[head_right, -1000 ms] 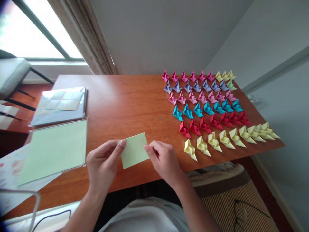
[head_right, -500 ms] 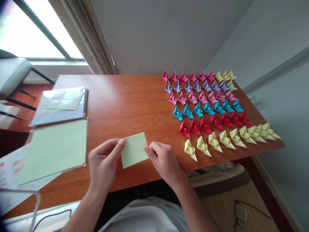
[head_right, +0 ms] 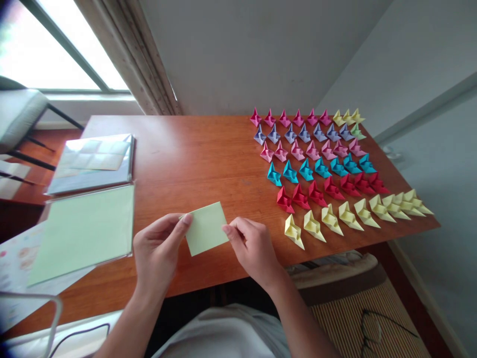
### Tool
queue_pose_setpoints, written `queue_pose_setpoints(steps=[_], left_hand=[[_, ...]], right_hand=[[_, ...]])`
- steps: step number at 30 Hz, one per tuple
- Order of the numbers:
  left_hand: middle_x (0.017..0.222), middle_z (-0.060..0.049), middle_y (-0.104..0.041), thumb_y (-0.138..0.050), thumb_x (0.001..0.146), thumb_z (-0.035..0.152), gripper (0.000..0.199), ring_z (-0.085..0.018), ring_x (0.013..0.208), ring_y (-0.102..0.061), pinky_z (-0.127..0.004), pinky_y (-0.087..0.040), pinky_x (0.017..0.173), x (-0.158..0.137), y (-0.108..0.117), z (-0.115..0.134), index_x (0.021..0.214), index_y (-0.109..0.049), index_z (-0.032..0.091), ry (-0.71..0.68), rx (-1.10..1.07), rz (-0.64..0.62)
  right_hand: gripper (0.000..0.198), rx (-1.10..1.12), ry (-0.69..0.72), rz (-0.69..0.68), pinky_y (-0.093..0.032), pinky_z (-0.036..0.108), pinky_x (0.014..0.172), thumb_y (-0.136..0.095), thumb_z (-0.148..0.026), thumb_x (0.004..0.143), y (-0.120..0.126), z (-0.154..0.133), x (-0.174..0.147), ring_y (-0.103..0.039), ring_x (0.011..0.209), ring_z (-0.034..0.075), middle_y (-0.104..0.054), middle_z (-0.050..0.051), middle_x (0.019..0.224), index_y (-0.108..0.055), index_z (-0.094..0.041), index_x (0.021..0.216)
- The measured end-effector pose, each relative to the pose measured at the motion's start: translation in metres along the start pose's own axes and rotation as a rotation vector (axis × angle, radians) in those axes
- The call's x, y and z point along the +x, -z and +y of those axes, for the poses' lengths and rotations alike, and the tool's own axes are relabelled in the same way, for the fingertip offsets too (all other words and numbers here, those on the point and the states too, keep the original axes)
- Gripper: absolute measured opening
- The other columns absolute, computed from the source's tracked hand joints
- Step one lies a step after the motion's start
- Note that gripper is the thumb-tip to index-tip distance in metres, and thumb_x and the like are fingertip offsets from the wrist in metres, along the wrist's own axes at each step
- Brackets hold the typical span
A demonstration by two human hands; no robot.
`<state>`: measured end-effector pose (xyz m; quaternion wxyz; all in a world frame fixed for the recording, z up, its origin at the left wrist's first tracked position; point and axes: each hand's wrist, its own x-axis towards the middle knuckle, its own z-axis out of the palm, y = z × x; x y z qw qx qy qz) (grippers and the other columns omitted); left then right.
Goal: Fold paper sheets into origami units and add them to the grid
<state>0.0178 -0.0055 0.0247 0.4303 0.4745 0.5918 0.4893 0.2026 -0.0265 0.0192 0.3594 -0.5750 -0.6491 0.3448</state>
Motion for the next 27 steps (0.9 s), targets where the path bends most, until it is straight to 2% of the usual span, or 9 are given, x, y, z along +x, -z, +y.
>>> queue_pose_setpoints(steps=[6, 12, 15, 18, 23, 27], left_hand=[[0.063, 0.0, -0.065, -0.075, 0.082, 0.036, 0.02, -0.012, 0.057, -0.054, -0.022, -0.043, 0.052, -0.001, -0.001, -0.006, 0.075, -0.075, 0.017, 0.062, -0.072, -0.015], [0.064, 0.0, -0.065, -0.074, 0.082, 0.038, 0.023, -0.012, 0.058, -0.053, -0.021, -0.041, 0.052, 0.0, -0.001, -0.006, 0.074, -0.073, 0.016, 0.09, -0.096, -0.015], [0.064, 0.001, -0.064, -0.074, 0.083, 0.039, 0.024, -0.011, 0.059, -0.052, -0.019, -0.041, 0.052, 0.0, -0.001, -0.004, 0.073, -0.072, 0.016, 0.096, -0.095, -0.022], [0.066, 0.0, -0.066, -0.074, 0.083, 0.039, 0.025, -0.011, 0.061, -0.054, -0.019, -0.042, 0.054, 0.0, -0.002, -0.002, 0.074, -0.072, 0.016, 0.115, -0.106, -0.055], [0.066, 0.001, -0.063, -0.073, 0.083, 0.04, 0.027, -0.01, 0.061, -0.052, -0.019, -0.042, 0.055, -0.004, -0.006, -0.001, 0.072, -0.07, 0.015, 0.149, -0.099, -0.153], [0.063, 0.001, -0.057, -0.072, 0.085, 0.041, 0.031, -0.009, 0.059, -0.048, -0.019, -0.038, 0.054, -0.006, -0.007, -0.001, 0.07, -0.068, 0.014, 0.149, -0.054, -0.256]], right_hand=[[0.043, -0.086, 0.031, 0.014, -0.028, 0.026, 0.055, -0.046, -0.041, 0.103, -0.004, 0.004, 0.0, -0.04, 0.053, 0.011, -0.041, -0.004, 0.058, -0.04, -0.022, 0.065], [0.052, -0.053, 0.012, 0.004, -0.025, 0.027, 0.053, -0.048, -0.047, 0.102, -0.001, 0.011, -0.003, -0.036, 0.05, 0.01, -0.036, -0.005, 0.054, -0.035, -0.021, 0.059], [0.051, 0.047, -0.015, 0.006, -0.032, 0.026, 0.057, -0.039, -0.046, 0.105, 0.003, 0.01, -0.003, -0.046, 0.055, 0.011, -0.047, -0.002, 0.057, -0.044, -0.02, 0.061], [0.043, 0.131, -0.044, 0.037, -0.038, 0.025, 0.062, -0.039, -0.045, 0.105, 0.003, 0.006, -0.001, -0.054, 0.065, 0.013, -0.056, 0.0, 0.068, -0.056, -0.019, 0.073], [0.032, 0.266, -0.158, 0.085, -0.042, 0.023, 0.061, -0.05, -0.045, 0.101, -0.005, 0.002, 0.003, -0.057, 0.069, 0.014, -0.061, 0.0, 0.075, -0.062, -0.02, 0.087], [0.027, 0.327, -0.206, 0.15, -0.041, 0.021, 0.056, -0.057, -0.042, 0.098, -0.009, 0.002, 0.005, -0.056, 0.064, 0.012, -0.059, -0.002, 0.07, -0.062, -0.02, 0.084]])
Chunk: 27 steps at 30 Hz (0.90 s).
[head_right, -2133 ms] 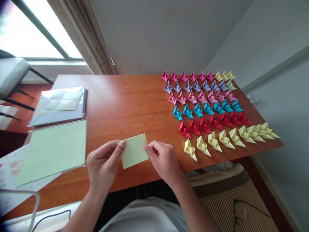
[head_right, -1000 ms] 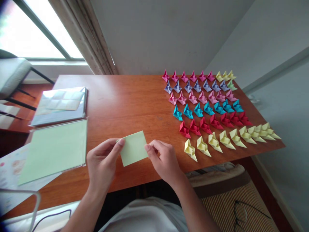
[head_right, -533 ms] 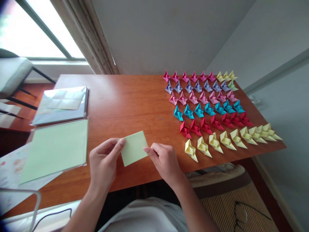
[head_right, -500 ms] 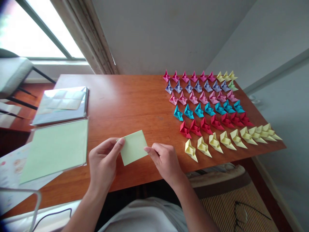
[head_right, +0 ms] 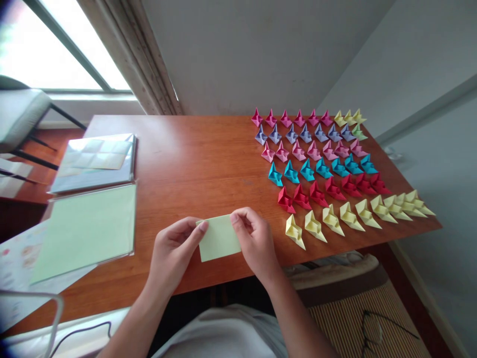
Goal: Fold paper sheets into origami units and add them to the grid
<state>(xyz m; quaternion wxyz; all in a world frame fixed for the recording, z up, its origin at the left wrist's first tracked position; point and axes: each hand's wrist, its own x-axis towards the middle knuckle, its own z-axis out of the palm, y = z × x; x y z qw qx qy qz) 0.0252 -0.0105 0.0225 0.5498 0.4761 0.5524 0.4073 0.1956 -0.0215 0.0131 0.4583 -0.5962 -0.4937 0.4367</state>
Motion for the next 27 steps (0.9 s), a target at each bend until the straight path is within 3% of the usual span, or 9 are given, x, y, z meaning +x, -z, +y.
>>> queue_pose_setpoints(steps=[8, 18, 27], left_hand=[[0.07, -0.001, -0.064, -0.065, 0.091, 0.042, 0.03, -0.011, 0.065, -0.054, -0.02, -0.042, 0.058, 0.0, 0.006, -0.002, 0.08, -0.072, 0.015, -0.013, -0.016, -0.139], [0.076, 0.001, -0.07, -0.065, 0.093, 0.036, 0.02, -0.009, 0.068, -0.061, -0.016, -0.049, 0.062, 0.0, 0.015, -0.001, 0.093, -0.078, 0.02, 0.013, -0.191, -0.122], [0.085, 0.0, -0.075, -0.072, 0.088, 0.03, 0.01, -0.01, 0.074, -0.065, -0.015, -0.051, 0.065, 0.004, 0.026, -0.001, 0.09, -0.076, 0.021, 0.008, -0.127, -0.175]], right_hand=[[0.026, -0.042, 0.018, 0.062, -0.043, 0.023, 0.058, -0.061, -0.038, 0.095, 0.005, -0.002, -0.004, -0.057, 0.064, 0.013, -0.061, -0.001, 0.068, -0.064, -0.019, 0.079], [0.025, -0.05, 0.039, 0.035, -0.043, 0.022, 0.058, -0.059, -0.037, 0.096, 0.006, -0.005, -0.005, -0.058, 0.064, 0.013, -0.061, -0.001, 0.068, -0.064, -0.019, 0.079], [0.023, -0.102, 0.088, 0.032, -0.047, 0.023, 0.062, -0.061, -0.036, 0.096, 0.007, -0.003, -0.006, -0.062, 0.066, 0.014, -0.067, -0.001, 0.072, -0.067, -0.02, 0.08]])
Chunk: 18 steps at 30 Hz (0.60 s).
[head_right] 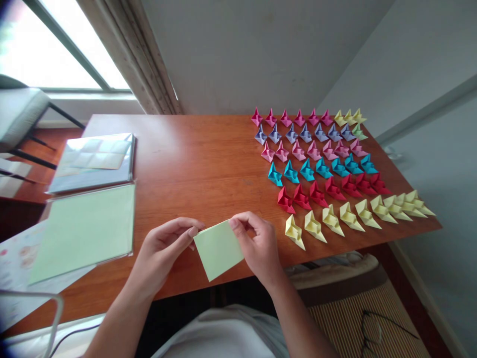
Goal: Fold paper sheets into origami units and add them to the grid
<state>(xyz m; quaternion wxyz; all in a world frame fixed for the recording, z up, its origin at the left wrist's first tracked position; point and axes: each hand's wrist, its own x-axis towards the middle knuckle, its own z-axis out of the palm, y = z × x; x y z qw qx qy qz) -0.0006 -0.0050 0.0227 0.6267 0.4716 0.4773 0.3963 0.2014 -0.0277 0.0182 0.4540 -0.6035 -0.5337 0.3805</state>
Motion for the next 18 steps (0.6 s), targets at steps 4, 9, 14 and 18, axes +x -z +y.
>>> queue_pose_setpoints(steps=[4, 9, 14, 18], left_hand=[[0.089, -0.004, -0.075, -0.073, 0.086, 0.031, 0.014, -0.016, 0.081, -0.068, -0.022, -0.054, 0.073, 0.002, 0.006, 0.003, 0.092, -0.075, 0.019, -0.016, 0.082, -0.077], [0.085, -0.006, -0.074, -0.069, 0.088, 0.032, 0.017, -0.017, 0.076, -0.064, -0.024, -0.051, 0.067, 0.003, 0.009, 0.009, 0.092, -0.074, 0.017, -0.002, 0.229, -0.271], [0.082, -0.005, -0.072, -0.067, 0.09, 0.032, 0.017, -0.015, 0.073, -0.061, -0.024, -0.048, 0.066, 0.003, 0.005, 0.013, 0.091, -0.073, 0.017, -0.008, 0.281, -0.38], [0.079, -0.003, -0.071, -0.064, 0.092, 0.031, 0.017, -0.014, 0.071, -0.059, -0.022, -0.045, 0.063, 0.002, 0.002, 0.012, 0.089, -0.072, 0.016, -0.003, 0.302, -0.393]], right_hand=[[0.02, -0.025, 0.058, -0.046, -0.048, 0.023, 0.064, -0.063, -0.034, 0.094, 0.001, 0.0, 0.0, -0.064, 0.069, 0.014, -0.07, 0.0, 0.074, -0.069, -0.021, 0.08], [0.018, -0.024, 0.117, -0.14, -0.047, 0.024, 0.066, -0.063, -0.033, 0.095, 0.0, -0.004, 0.001, -0.064, 0.071, 0.014, -0.072, 0.001, 0.078, -0.071, -0.021, 0.083], [0.024, -0.048, 0.136, -0.252, -0.045, 0.024, 0.065, -0.062, -0.035, 0.095, -0.001, -0.008, 0.0, -0.062, 0.067, 0.014, -0.069, 0.0, 0.071, -0.068, -0.021, 0.077], [0.025, -0.077, 0.161, -0.284, -0.044, 0.024, 0.065, -0.063, -0.034, 0.095, -0.001, -0.009, -0.002, -0.061, 0.066, 0.013, -0.068, 0.0, 0.07, -0.066, -0.02, 0.074]])
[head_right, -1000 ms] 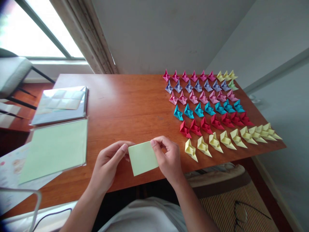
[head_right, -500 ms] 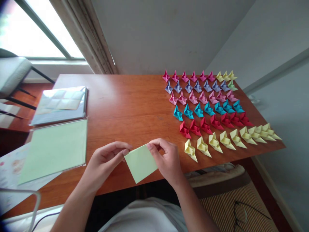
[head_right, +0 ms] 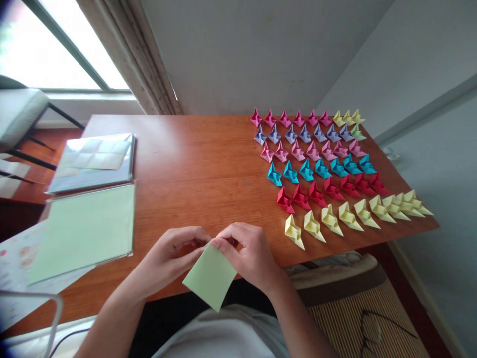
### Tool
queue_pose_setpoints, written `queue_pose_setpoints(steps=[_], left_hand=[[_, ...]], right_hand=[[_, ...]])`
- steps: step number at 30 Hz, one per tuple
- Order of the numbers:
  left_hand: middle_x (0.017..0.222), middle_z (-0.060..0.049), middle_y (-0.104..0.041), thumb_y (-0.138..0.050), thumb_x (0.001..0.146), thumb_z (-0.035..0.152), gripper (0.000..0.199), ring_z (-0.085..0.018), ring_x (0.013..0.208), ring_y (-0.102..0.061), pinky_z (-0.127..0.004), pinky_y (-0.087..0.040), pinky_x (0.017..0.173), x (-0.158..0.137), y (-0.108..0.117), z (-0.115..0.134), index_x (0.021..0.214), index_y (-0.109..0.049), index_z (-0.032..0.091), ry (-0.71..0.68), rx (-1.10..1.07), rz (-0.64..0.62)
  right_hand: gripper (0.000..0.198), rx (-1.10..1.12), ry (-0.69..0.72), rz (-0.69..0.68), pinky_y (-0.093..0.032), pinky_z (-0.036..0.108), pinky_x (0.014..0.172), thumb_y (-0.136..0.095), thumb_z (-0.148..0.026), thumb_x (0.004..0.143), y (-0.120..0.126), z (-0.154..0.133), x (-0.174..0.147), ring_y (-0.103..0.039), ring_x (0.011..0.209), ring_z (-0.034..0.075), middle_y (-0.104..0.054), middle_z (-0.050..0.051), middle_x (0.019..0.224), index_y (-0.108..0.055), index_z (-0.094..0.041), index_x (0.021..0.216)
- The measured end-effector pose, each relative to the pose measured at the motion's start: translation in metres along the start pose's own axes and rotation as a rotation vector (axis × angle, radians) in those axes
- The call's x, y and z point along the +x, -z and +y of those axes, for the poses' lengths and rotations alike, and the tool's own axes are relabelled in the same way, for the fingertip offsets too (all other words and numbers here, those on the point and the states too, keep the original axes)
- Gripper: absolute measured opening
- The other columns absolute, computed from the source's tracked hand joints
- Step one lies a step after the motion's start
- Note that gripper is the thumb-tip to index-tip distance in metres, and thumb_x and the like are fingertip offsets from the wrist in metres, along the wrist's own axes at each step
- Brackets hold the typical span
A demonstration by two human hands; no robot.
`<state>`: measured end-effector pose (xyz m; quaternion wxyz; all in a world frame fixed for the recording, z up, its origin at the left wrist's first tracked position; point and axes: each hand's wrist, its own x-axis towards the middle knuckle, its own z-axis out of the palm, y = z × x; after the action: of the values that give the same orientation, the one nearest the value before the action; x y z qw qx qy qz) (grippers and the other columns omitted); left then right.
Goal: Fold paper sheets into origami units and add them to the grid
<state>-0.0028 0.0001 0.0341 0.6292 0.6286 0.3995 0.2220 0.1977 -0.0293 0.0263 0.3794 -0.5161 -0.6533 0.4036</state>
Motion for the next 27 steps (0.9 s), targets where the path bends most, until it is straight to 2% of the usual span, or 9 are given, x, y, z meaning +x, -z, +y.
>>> queue_pose_setpoints(steps=[8, 14, 23, 27], left_hand=[[0.073, -0.002, -0.068, -0.062, 0.093, 0.029, 0.02, -0.012, 0.066, -0.057, -0.021, -0.044, 0.062, 0.0016, -0.0025, 0.0046, 0.082, -0.072, 0.016, -0.057, 0.028, 0.088], [0.071, -0.002, -0.068, -0.064, 0.092, 0.03, 0.02, -0.013, 0.065, -0.058, -0.021, -0.044, 0.061, 0.0022, -0.0035, 0.0033, 0.079, -0.071, 0.016, -0.084, 0.031, 0.177], [0.072, -0.003, -0.069, -0.065, 0.091, 0.03, 0.02, -0.013, 0.064, -0.058, -0.02, -0.044, 0.058, 0.0035, -0.0059, 0.0005, 0.079, -0.071, 0.016, -0.047, -0.069, 0.152], [0.08, -0.005, -0.072, -0.064, 0.092, 0.03, 0.017, -0.015, 0.071, -0.062, -0.022, -0.048, 0.063, 0.0023, -0.0062, 0.0005, 0.09, -0.074, 0.016, -0.044, -0.098, 0.13]], right_hand=[[0.026, 0.012, -0.08, 0.057, -0.043, 0.024, 0.062, -0.064, -0.037, 0.094, -0.0013, 0.0018, 0.0017, -0.06, 0.065, 0.013, -0.066, -0.001, 0.068, -0.065, -0.02, 0.074], [0.022, 0.019, -0.061, 0.019, -0.045, 0.025, 0.067, -0.058, -0.033, 0.097, 0.0007, 0.0017, 0.0018, -0.061, 0.07, 0.014, -0.066, 0.0, 0.074, -0.064, -0.02, 0.08], [0.026, -0.021, -0.076, 0.03, -0.044, 0.025, 0.063, -0.059, -0.037, 0.096, 0.0006, 0.0048, 0.0015, -0.06, 0.068, 0.014, -0.065, 0.0, 0.07, -0.062, -0.02, 0.076], [0.025, -0.029, -0.08, 0.016, -0.044, 0.024, 0.063, -0.061, -0.036, 0.096, 0.0008, 0.0048, 0.0018, -0.059, 0.067, 0.014, -0.065, -0.001, 0.071, -0.062, -0.021, 0.076]])
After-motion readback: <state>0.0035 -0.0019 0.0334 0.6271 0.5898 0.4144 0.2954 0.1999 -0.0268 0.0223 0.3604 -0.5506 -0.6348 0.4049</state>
